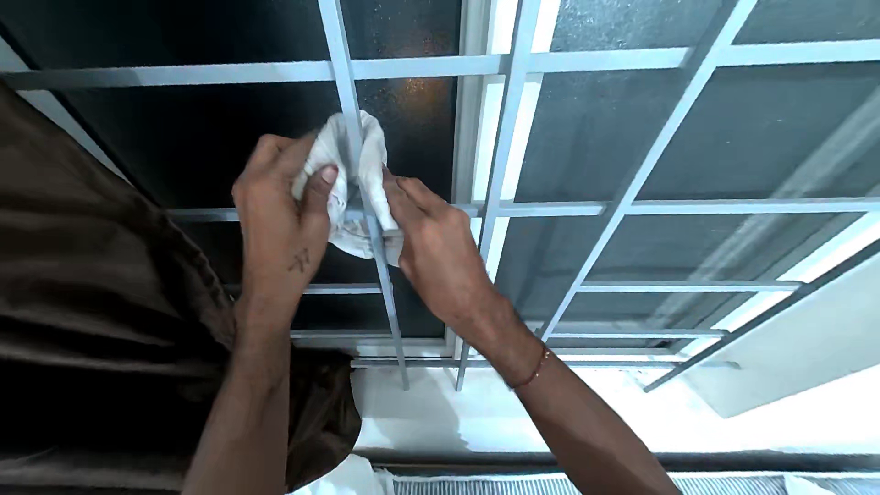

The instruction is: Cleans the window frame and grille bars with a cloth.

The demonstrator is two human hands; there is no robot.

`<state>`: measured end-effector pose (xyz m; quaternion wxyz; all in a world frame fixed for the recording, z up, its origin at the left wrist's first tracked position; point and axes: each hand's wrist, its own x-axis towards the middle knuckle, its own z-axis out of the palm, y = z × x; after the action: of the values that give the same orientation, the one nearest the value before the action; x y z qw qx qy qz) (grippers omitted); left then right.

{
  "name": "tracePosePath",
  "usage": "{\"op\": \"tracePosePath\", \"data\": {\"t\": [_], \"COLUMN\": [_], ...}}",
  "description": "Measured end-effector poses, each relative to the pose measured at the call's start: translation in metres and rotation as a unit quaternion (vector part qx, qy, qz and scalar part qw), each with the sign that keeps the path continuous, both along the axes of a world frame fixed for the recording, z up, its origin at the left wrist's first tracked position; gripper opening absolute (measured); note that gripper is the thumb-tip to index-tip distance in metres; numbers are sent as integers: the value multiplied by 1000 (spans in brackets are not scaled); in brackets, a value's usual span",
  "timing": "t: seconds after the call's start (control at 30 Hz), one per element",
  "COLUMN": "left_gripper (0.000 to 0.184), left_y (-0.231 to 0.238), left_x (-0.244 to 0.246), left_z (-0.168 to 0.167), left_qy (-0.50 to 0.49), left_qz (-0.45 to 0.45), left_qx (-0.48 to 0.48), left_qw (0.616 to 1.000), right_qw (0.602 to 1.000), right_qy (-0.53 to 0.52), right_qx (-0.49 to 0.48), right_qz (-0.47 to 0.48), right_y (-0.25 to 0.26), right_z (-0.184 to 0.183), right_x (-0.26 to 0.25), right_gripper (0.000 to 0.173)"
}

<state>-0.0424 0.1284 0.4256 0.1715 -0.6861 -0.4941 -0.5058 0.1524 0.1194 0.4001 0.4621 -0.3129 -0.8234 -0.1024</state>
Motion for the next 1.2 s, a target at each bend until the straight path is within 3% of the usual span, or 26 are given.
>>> {"op": "tracePosePath", "data": {"t": [0.13,0.27,0.4,0.53,0.83,0.97,1.2], "left_gripper": [43,43,42,38,36,34,34], "left_y": [-2,3,13,23,25,14,43], "left_x": [-18,-25,-25,-15,-5,-3,-20], "left_z": [16,11,-1,-10,-12,-9,-1], "left_qy": [-22,-38,-19,32,7,51,66], "left_qz": [32,12,11,16,-48,-17,17], "left_qx": [-8,27,7,3,44,10,-45], "left_qw": [999,999,1000,999,998,998,997], "right_qw": [998,998,992,988,988,988,994], "right_qy": [-37,-51,-68,-83,-109,-87,-52], "right_qx": [32,43,60,88,99,105,92], "right_qz": [30,-22,-91,-97,-51,-68,-14], "right_y": [7,6,-1,14,10,12,13], "right_z": [0,-7,-17,-30,-56,-62,-47], "right_x": [29,53,28,-14,60,49,20], "right_gripper": [47,34,37,40,37,35,37]}}
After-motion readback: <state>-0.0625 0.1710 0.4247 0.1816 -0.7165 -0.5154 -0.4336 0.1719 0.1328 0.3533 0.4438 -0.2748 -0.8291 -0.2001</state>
